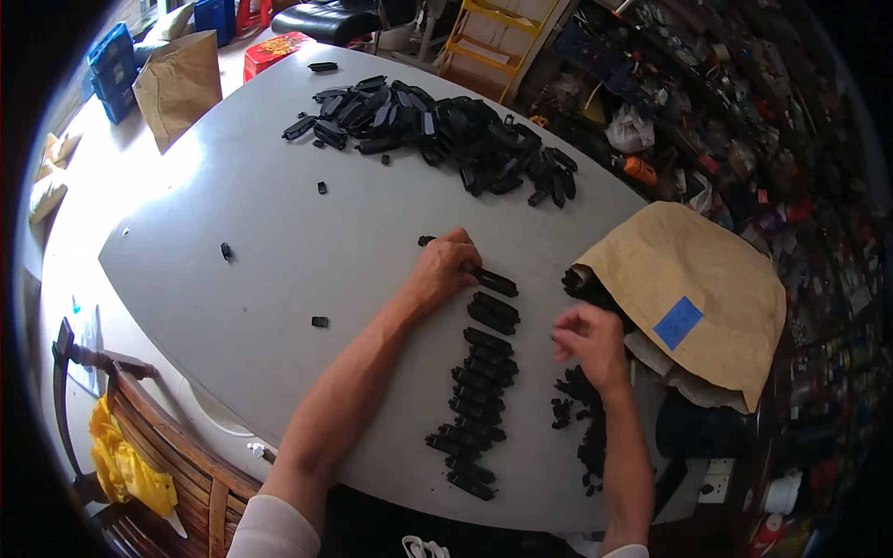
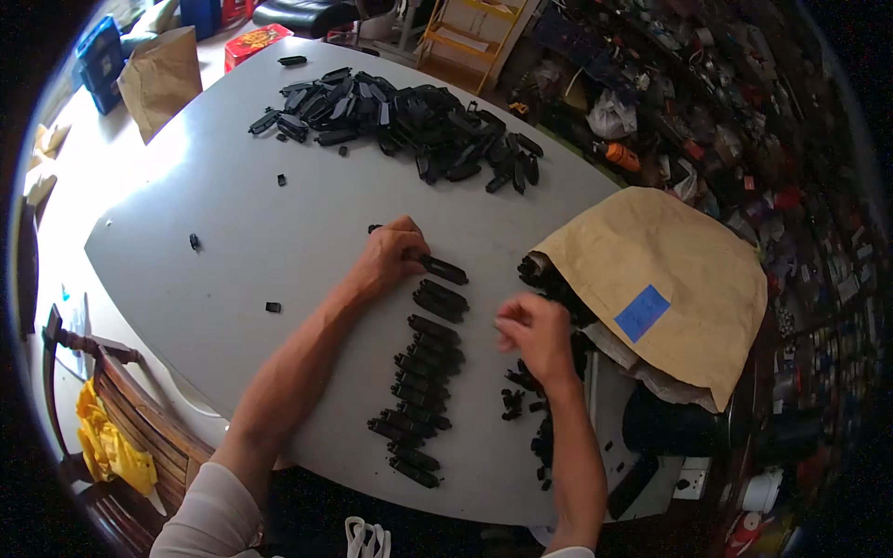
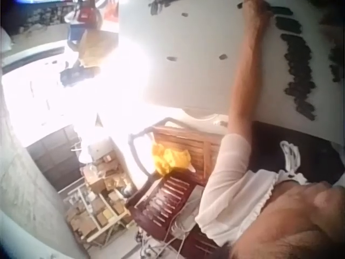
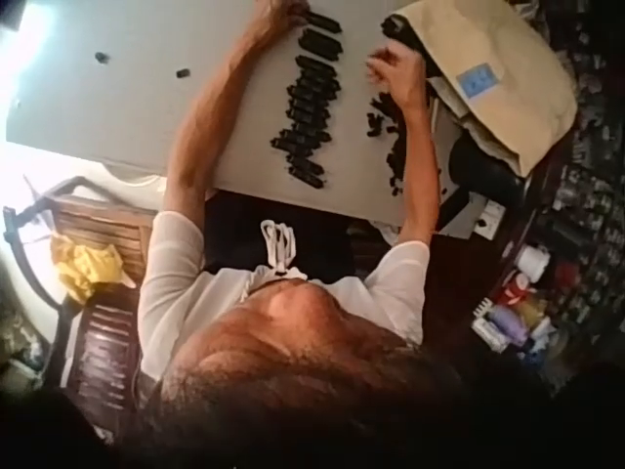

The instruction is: Assembling small black plastic components by snapping them together on a table.

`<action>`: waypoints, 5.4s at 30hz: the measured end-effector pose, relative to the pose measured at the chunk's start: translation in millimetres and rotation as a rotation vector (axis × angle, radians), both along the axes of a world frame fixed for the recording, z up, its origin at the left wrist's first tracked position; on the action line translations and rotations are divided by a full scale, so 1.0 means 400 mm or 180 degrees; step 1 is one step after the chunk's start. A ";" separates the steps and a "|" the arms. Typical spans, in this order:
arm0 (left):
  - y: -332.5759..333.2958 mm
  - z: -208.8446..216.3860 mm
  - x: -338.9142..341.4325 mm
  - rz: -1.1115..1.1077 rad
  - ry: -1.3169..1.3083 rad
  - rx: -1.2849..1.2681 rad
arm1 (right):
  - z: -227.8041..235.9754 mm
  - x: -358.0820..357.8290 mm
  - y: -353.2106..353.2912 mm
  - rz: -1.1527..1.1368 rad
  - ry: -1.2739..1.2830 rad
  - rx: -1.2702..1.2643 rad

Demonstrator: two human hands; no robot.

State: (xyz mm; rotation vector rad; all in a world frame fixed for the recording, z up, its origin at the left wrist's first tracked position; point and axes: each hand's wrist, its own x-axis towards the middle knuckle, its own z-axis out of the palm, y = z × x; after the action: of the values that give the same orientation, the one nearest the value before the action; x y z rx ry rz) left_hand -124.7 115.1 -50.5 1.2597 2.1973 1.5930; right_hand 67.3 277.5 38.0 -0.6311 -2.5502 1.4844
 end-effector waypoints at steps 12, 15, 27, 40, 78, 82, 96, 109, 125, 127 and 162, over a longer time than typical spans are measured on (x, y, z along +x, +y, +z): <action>0.013 -0.016 0.005 0.0011 0.0120 0.0168 | -0.081 -0.281 -0.071 -0.0245 -0.0059 -0.0429; 0.011 -0.017 0.005 0.0033 0.0010 0.0169 | -0.083 -0.291 -0.090 -0.0264 -0.0054 -0.0294; 0.019 -0.029 0.003 0.0035 0.0163 0.0421 | -0.129 -0.277 -0.085 -0.0582 -0.0141 0.1408; 0.018 -0.013 0.011 -0.0028 0.0061 0.0272 | -0.130 -0.279 -0.032 -0.0306 -0.0053 0.0476; 0.004 -0.013 0.004 -0.0028 0.0124 0.0231 | -0.057 -0.288 -0.048 0.0515 -0.0815 0.2083; -0.016 0.014 0.006 -0.0074 -0.0002 0.0147 | -0.109 -0.241 -0.037 0.0586 0.0558 0.2540; -0.256 0.141 0.580 -0.1045 0.3069 -0.0834 | -0.112 -0.155 -0.061 0.1186 0.0190 0.2493; -0.334 0.090 0.421 -0.2127 0.3082 -0.0253 | -0.136 -0.051 -0.121 0.0422 0.0043 0.2966; -0.544 0.131 0.196 -0.1443 0.3523 -0.0687 | -0.137 0.093 -0.304 -0.0971 -0.1213 0.3240; -0.584 0.131 0.233 -0.0978 0.3493 -0.0958 | -0.117 0.094 -0.308 -0.0942 -0.1317 0.2911; -0.238 0.116 0.577 0.0622 0.2469 -0.0752 | -0.129 0.578 -0.022 -0.1754 -0.1414 0.3494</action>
State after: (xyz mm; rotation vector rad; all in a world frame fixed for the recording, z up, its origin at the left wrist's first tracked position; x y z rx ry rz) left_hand 106.3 19.9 -4.3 1.8441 2.9105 0.9126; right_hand 298.6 268.8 -13.4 -1.3301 -2.5901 -0.2937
